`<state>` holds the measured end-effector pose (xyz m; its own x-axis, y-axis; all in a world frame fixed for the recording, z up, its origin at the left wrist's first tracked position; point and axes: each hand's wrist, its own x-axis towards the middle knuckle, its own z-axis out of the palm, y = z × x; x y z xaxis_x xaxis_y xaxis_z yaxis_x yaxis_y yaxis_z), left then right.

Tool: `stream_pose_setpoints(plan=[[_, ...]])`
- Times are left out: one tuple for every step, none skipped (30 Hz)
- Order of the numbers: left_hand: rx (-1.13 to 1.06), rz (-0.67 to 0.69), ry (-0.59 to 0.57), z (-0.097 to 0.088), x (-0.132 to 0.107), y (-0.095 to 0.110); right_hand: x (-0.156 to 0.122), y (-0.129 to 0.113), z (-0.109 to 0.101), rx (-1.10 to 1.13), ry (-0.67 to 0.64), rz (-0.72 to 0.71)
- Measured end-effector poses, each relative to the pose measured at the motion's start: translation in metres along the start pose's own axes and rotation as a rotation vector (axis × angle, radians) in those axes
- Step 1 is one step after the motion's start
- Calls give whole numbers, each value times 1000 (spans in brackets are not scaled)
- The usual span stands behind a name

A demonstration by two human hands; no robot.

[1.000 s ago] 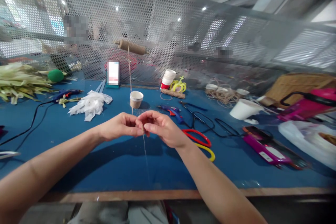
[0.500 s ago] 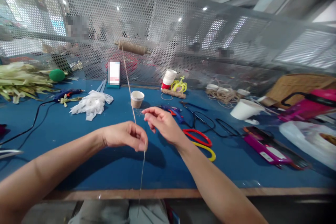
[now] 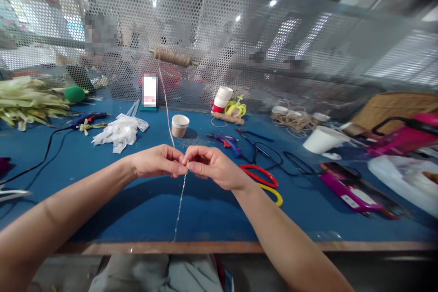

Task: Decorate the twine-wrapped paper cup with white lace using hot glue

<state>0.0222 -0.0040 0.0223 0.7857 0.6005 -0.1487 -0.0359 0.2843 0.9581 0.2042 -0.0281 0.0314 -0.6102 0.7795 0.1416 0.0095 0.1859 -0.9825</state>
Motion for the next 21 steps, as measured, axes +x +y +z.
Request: stream_pose_setpoints(plan=[[4,-6,17,-1,0,1,0,0,0,4,9,6],[13,-9,34,-1,0,1,0,1,0,3,21,10],[27,-7,53,-2,0,2,1,1,0,-3,38,14],[47,0,73,-2,0,3,1,2,0,-14,60,20],[68,10,92,-3,0,3,2,3,0,-27,84,26],[88,24,110,-3,0,4,2,4,1,-37,111,31],[104,41,128,-3,1,4,3,5,1,-37,142,33],[110,61,146,-3,1,4,4,6,2,-24,178,32],[104,86,166,-3,1,4,5,7,2,1,217,28],[91,116,191,-3,2,4,5,7,3,34,253,24],[72,153,220,-2,2,4,6,8,3,68,274,25],[52,193,249,-2,3,3,6,8,4,98,274,34],[28,231,270,-1,3,3,6,8,5,126,249,53],[3,260,280,0,4,2,6,8,5,149,204,78],[-21,280,278,1,5,1,5,8,6,171,157,102],[-45,293,267,2,5,1,5,8,8,193,120,119],[-68,299,254,3,6,0,5,8,9,215,101,125],[-86,304,246,4,6,-1,5,8,10,232,101,120],[-93,310,246,4,6,-1,4,8,11,242,112,108],[-91,315,253,4,6,-1,5,8,12,245,128,96],[-81,318,261,4,5,-1,5,8,12,244,143,87]])
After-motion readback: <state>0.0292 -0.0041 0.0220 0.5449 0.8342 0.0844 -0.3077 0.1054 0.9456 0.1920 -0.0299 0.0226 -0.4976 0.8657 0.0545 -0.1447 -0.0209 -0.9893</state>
